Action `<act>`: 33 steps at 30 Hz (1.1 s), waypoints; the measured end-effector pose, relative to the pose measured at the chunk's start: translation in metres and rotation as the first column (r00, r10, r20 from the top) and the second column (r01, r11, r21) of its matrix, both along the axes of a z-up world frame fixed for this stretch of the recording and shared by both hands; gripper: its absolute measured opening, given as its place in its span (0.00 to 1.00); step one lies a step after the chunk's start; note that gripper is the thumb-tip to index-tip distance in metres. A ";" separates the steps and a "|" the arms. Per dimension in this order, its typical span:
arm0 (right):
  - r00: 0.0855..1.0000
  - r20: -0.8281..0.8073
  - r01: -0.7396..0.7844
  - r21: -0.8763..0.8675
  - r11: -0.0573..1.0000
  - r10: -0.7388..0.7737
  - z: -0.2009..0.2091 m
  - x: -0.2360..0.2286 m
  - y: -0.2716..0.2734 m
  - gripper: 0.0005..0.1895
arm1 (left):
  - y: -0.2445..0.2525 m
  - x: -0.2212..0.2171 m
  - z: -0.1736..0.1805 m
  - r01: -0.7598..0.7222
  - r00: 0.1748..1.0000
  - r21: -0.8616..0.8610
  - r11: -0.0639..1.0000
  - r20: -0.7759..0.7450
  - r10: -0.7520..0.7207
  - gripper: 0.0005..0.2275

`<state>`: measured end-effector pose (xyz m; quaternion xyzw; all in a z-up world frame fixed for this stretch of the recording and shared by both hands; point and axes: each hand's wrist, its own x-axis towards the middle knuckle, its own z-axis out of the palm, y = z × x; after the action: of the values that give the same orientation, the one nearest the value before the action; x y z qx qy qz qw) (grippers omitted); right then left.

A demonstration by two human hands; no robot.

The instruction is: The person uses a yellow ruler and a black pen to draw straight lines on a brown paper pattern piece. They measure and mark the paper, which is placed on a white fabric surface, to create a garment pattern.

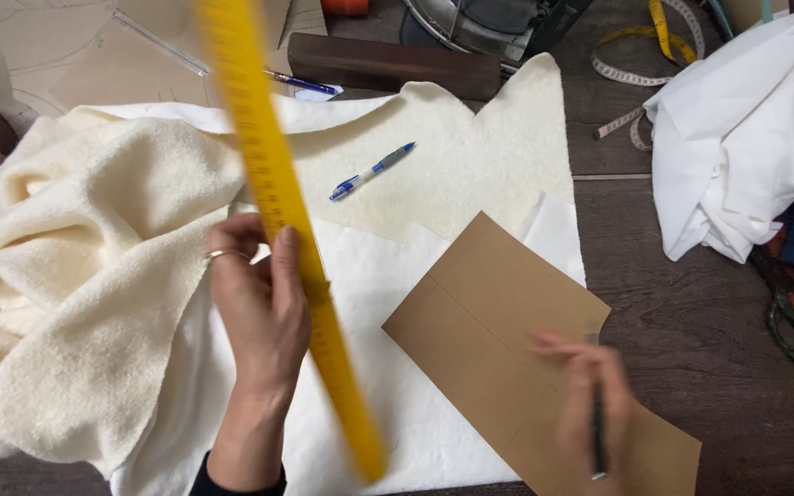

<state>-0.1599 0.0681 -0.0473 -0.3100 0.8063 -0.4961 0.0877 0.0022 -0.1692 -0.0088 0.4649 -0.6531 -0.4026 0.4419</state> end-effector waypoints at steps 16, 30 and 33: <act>0.843 -0.177 -0.516 -0.004 0.856 0.507 -0.013 0.020 -0.022 0.03 | 0.095 0.064 -0.005 0.506 0.688 -0.473 0.721 0.725 -0.007 0.26; 0.958 0.139 -0.215 -0.232 0.949 0.251 -0.037 -0.046 -0.069 0.30 | 0.075 0.066 -0.103 0.230 0.622 0.193 0.954 0.724 -0.297 0.24; 0.945 0.212 -0.200 -0.228 0.953 0.249 -0.066 -0.050 -0.077 0.21 | 0.076 0.065 -0.109 0.242 0.585 0.221 0.945 0.743 -0.324 0.24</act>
<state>-0.2099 -0.0088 -0.1133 -0.3457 0.6942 -0.5963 0.2077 0.0676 -0.0929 -0.1177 0.5022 -0.8239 -0.2613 0.0279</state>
